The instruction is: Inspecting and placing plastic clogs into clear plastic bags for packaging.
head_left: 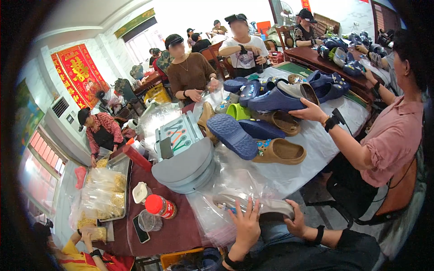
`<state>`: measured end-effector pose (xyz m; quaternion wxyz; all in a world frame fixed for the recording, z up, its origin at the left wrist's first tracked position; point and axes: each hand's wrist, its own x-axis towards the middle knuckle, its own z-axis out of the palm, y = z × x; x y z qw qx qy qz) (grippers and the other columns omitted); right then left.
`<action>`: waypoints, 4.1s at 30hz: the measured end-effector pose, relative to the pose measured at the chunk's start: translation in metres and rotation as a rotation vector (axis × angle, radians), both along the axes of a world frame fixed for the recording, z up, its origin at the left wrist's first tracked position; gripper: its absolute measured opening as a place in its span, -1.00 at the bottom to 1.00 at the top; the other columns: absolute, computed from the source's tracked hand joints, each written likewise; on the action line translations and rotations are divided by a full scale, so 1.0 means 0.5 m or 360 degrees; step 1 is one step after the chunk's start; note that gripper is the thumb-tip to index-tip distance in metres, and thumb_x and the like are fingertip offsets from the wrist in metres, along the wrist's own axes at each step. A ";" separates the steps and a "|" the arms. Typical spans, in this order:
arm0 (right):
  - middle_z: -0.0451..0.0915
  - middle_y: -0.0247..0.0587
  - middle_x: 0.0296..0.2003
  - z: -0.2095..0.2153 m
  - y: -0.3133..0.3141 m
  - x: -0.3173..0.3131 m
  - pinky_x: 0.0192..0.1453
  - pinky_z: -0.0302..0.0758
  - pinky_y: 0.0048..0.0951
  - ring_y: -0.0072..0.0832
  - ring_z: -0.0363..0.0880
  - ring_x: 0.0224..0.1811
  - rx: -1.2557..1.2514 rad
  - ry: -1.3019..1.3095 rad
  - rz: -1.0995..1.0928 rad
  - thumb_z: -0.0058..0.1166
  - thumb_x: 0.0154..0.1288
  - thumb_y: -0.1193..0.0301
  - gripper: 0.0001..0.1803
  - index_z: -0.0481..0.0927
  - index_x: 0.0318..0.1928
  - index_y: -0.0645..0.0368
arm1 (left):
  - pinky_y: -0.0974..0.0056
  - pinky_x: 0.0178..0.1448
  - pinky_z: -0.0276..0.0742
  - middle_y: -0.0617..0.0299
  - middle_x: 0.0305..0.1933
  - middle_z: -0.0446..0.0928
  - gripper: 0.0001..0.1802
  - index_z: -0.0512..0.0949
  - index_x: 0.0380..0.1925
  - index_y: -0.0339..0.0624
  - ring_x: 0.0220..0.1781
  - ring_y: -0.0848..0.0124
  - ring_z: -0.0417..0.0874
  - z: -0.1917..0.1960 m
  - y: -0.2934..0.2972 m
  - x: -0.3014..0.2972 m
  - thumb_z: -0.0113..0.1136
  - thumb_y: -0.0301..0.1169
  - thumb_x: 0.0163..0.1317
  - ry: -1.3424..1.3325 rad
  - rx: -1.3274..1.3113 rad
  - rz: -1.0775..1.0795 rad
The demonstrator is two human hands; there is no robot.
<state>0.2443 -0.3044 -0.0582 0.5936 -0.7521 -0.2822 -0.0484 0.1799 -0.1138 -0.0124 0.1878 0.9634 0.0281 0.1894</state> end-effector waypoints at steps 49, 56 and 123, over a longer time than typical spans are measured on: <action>0.11 0.19 0.33 0.122 0.127 0.179 0.33 0.24 -0.04 0.04 0.18 0.35 -0.0911 -0.1645 0.1590 0.24 -0.07 -0.03 -0.26 0.34 0.12 -0.04 | -0.41 0.36 -0.17 0.32 0.31 0.35 -0.51 0.47 0.13 -0.02 0.36 0.07 0.24 -0.012 0.066 -0.054 0.07 -0.40 0.14 -0.0076 0.0248 -0.0051; 0.36 0.16 0.12 0.109 0.105 0.179 0.03 0.45 -0.17 0.01 0.43 0.10 -0.0717 -0.1932 0.1343 0.17 0.02 0.06 -0.58 0.51 -0.25 0.11 | -0.39 0.35 -0.12 0.33 0.27 0.40 -0.52 0.47 0.12 -0.01 0.34 0.07 0.28 -0.007 0.056 -0.046 0.06 -0.45 0.13 -0.0190 0.0198 -0.0090; 0.11 0.07 0.35 0.076 -0.001 0.022 0.41 -0.32 0.40 0.19 0.07 0.39 -0.0582 -0.1344 0.1137 0.17 0.10 0.35 -0.80 0.44 -0.26 -0.11 | 0.16 -0.16 0.59 -0.08 -0.10 0.56 -0.72 0.54 -0.06 -0.39 -0.16 0.06 0.62 -0.038 0.086 -0.090 0.08 -0.53 0.24 -0.1227 0.0146 0.0571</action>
